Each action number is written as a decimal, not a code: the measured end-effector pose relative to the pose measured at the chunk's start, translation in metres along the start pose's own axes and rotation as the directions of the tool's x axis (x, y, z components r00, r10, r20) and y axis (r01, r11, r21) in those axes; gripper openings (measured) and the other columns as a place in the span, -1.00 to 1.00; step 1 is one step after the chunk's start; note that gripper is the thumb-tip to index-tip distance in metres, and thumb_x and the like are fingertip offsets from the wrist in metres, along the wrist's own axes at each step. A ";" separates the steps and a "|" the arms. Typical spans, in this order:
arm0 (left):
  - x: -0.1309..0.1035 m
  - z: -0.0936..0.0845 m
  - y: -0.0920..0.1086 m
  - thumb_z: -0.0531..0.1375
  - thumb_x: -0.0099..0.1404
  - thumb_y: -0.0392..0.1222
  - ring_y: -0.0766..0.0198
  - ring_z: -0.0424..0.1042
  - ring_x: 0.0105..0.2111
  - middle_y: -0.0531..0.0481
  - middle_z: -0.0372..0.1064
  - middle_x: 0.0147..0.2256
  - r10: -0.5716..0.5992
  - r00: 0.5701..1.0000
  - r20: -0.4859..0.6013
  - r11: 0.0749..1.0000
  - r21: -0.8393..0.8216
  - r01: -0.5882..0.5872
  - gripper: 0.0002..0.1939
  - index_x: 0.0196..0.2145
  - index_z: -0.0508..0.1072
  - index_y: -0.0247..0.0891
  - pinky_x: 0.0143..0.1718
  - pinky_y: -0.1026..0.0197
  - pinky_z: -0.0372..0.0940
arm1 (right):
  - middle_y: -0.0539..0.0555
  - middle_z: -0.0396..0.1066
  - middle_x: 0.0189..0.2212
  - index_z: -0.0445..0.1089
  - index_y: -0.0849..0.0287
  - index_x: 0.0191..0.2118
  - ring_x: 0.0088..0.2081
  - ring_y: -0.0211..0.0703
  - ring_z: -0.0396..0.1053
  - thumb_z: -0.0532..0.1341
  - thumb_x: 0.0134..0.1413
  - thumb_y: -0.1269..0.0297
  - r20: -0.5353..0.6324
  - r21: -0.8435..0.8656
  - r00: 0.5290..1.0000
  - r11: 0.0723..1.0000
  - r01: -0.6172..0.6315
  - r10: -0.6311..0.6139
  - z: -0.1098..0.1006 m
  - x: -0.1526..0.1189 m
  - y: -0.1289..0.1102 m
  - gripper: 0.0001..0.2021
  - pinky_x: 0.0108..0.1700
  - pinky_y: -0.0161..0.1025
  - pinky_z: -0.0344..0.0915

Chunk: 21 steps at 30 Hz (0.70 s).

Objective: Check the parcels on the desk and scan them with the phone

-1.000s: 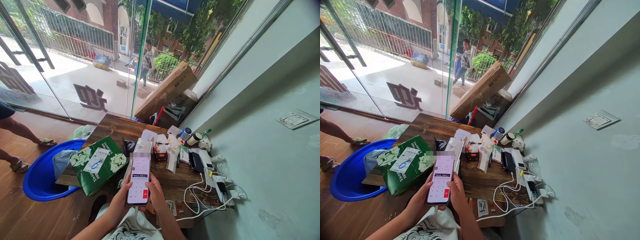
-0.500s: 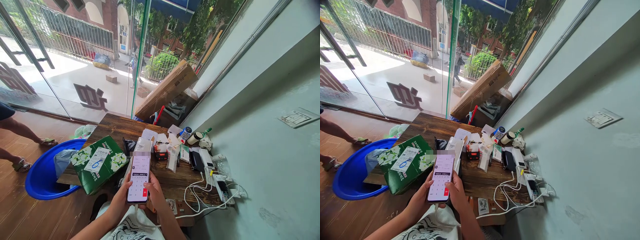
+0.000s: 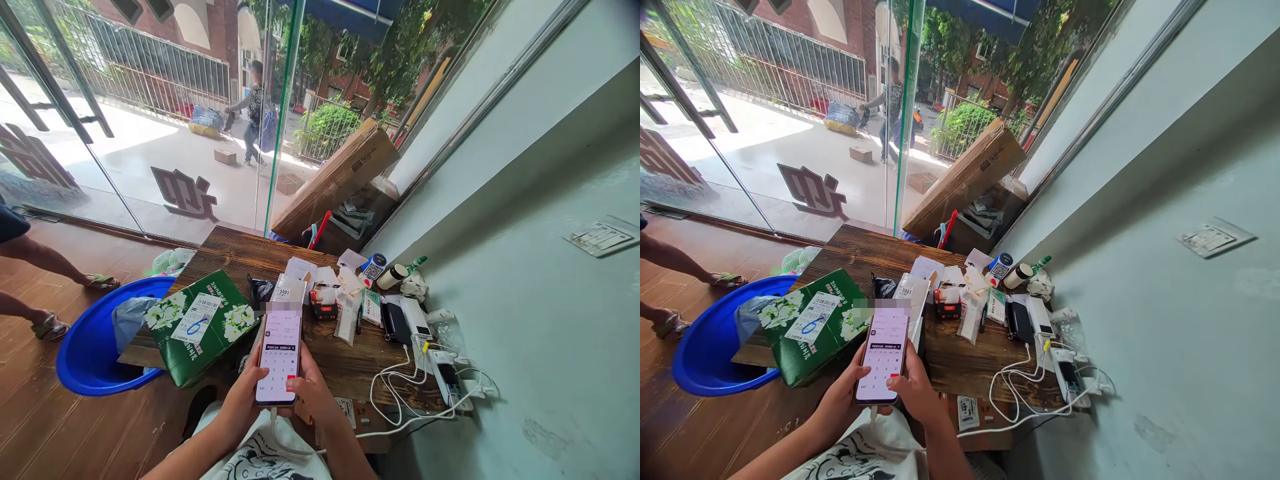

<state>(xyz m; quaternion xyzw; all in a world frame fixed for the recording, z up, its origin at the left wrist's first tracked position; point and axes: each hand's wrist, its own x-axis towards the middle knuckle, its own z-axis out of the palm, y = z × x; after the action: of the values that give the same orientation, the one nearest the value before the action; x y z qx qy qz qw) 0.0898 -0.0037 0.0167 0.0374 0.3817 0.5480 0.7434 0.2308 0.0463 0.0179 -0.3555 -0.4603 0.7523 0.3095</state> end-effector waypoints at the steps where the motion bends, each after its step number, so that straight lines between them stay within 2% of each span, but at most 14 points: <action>1: -0.001 0.001 0.001 0.20 0.14 -0.21 -0.09 0.35 0.07 -0.13 0.32 0.15 -0.002 1.000 0.004 1.000 0.022 0.002 -0.21 0.31 0.03 -0.10 -0.05 0.01 0.38 | 0.06 0.46 -0.05 0.19 0.07 0.18 -0.19 -0.12 0.43 0.19 -0.19 0.31 -0.014 0.008 1.000 1.000 -0.013 0.014 0.001 0.000 -0.002 -0.32 -0.17 -0.21 0.37; 4: -0.001 0.005 0.004 0.24 0.07 -0.14 -0.15 0.32 0.08 -0.15 0.23 0.21 -0.018 1.000 0.006 1.000 0.010 0.018 -0.11 0.32 -0.01 -0.11 -0.12 -0.01 0.41 | 0.05 0.46 -0.04 0.24 0.09 0.15 -0.16 -0.13 0.42 0.14 -0.13 0.28 -0.057 -0.002 0.998 1.000 -0.031 0.031 0.003 0.001 -0.009 -0.40 -0.18 -0.24 0.34; 8: 0.001 0.004 0.004 0.29 -0.15 -0.12 -0.20 0.24 0.13 -0.17 0.18 0.23 -0.037 0.999 -0.008 0.996 -0.082 0.037 0.08 0.31 -0.04 -0.16 -0.06 -0.04 0.38 | 0.07 0.48 -0.09 0.25 0.12 0.13 -0.23 -0.12 0.43 0.17 -0.10 0.20 -0.074 0.009 0.996 0.998 -0.058 0.058 0.005 0.002 -0.011 -0.42 -0.25 -0.24 0.34; 10: 0.003 -0.001 0.003 0.28 -0.12 -0.13 -0.18 0.23 0.14 -0.16 0.19 0.23 -0.041 0.999 0.000 0.995 -0.090 0.040 0.04 0.31 -0.03 -0.15 -0.03 -0.04 0.36 | 0.08 0.49 -0.10 0.25 0.13 0.11 -0.25 -0.13 0.44 0.21 -0.11 0.15 -0.080 0.040 0.995 0.998 -0.054 0.057 0.005 0.005 -0.007 -0.41 -0.25 -0.24 0.34; 14: 0.004 -0.006 0.001 0.24 -0.01 -0.16 -0.11 0.27 0.12 -0.05 0.18 0.23 -0.035 0.999 0.036 0.995 -0.088 0.039 -0.09 0.29 0.04 0.00 -0.06 -0.03 0.37 | 0.12 0.47 -0.04 0.24 0.13 0.10 -0.14 -0.08 0.45 0.26 -0.03 -0.01 -0.069 0.055 0.996 0.997 -0.046 0.049 0.005 0.015 0.000 -0.42 -0.11 -0.15 0.36; 16: 0.004 -0.002 0.000 0.27 -0.08 -0.13 -0.13 0.28 0.10 -0.05 0.20 0.21 -0.032 0.999 0.000 0.994 -0.104 0.031 -0.05 0.28 0.04 0.03 -0.12 -0.01 0.38 | 0.15 0.44 0.00 0.23 0.12 0.10 -0.06 -0.04 0.43 0.32 -0.06 -0.02 -0.032 0.027 0.999 0.999 -0.037 0.038 0.005 0.019 0.001 -0.39 -0.04 -0.11 0.35; 18: 0.005 0.001 0.000 0.30 -0.15 -0.07 -0.16 0.29 0.07 -0.08 0.25 0.17 -0.022 0.999 -0.048 0.995 -0.095 0.018 0.02 0.28 0.02 0.01 -0.19 0.00 0.38 | 0.16 0.43 0.02 0.19 0.10 0.13 -0.02 0.00 0.42 0.42 -0.18 0.06 0.051 0.032 0.997 0.998 -0.058 0.056 0.006 0.022 0.003 -0.28 0.00 -0.08 0.34; 20: 0.010 -0.005 0.003 0.32 -0.20 0.03 -0.21 0.33 0.01 -0.14 0.32 0.08 -0.029 0.996 -0.090 0.999 -0.033 0.026 0.04 0.26 0.06 -0.04 -0.26 -0.03 0.37 | 0.16 0.44 0.01 0.16 0.09 0.14 -0.01 0.04 0.43 0.47 -0.30 0.13 0.121 0.126 0.988 0.986 -0.113 0.098 0.007 0.026 0.008 -0.18 0.00 -0.06 0.34; 21: 0.013 -0.014 0.005 0.32 -0.22 0.08 -0.23 0.35 -0.04 -0.18 0.36 0.00 -0.021 0.993 -0.113 0.999 0.038 0.025 0.01 0.22 0.14 -0.10 -0.27 -0.05 0.36 | 0.17 0.45 0.00 0.15 0.09 0.14 -0.02 0.04 0.44 0.47 -0.31 0.13 0.132 0.200 0.984 0.969 -0.147 0.122 0.008 0.028 0.011 -0.17 0.00 -0.05 0.35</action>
<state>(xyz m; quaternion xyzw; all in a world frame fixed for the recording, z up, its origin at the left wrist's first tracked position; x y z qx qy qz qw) 0.0784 0.0041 0.0020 0.0166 0.4342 0.5331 0.7260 0.2074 0.0608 0.0029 -0.3059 -0.3711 0.8356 0.2656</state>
